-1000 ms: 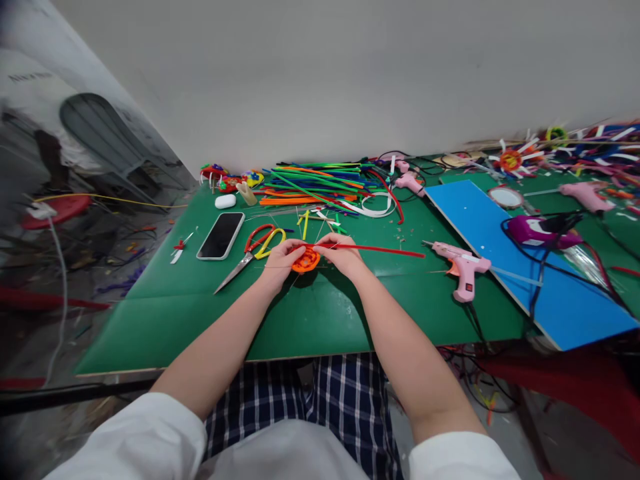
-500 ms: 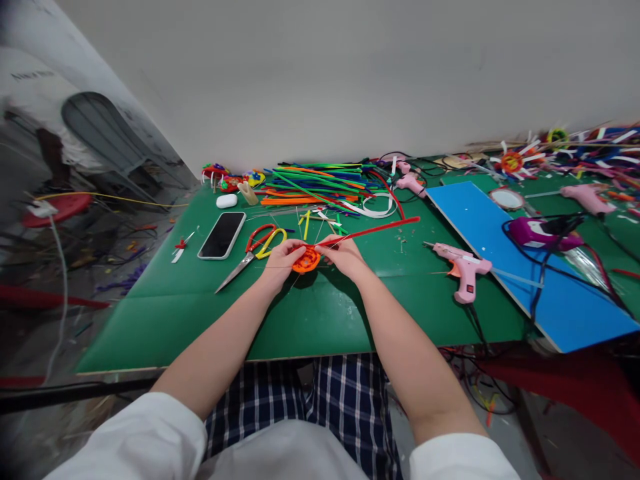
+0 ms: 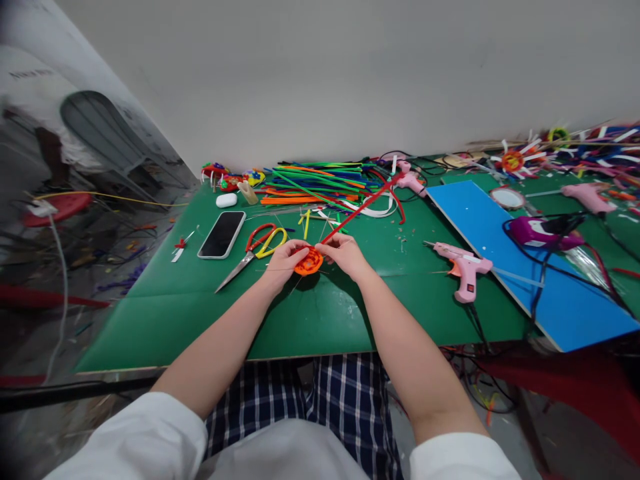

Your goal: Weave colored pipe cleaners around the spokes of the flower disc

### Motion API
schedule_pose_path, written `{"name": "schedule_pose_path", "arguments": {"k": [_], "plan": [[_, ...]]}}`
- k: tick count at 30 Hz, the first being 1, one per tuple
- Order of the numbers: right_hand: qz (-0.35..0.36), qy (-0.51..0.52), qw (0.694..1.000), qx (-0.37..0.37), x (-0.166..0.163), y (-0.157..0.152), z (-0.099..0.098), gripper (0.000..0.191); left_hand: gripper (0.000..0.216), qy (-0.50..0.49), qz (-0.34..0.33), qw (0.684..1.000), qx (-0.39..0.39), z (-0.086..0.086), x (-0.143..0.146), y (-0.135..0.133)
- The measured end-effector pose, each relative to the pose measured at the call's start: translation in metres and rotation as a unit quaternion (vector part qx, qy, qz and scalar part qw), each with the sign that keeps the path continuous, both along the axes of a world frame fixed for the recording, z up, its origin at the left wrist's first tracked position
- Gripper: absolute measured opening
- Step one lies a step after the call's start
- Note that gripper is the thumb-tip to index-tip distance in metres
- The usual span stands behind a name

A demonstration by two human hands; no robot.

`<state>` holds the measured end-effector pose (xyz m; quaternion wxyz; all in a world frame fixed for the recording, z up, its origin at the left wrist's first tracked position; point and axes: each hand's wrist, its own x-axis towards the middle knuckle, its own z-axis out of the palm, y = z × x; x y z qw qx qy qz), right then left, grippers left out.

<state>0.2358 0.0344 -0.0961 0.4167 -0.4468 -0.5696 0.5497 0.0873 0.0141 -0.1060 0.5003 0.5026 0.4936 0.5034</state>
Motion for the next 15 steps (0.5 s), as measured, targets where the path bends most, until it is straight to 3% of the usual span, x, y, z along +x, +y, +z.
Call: {"name": "schedule_pose_path", "arguments": {"k": [15], "plan": [[0.027, -0.006, 1.000, 0.010, 0.003, -0.001, 0.002, 0.023, 0.019, -0.064, 0.027, 0.996, -0.050, 0.013, 0.003, -0.004]]}}
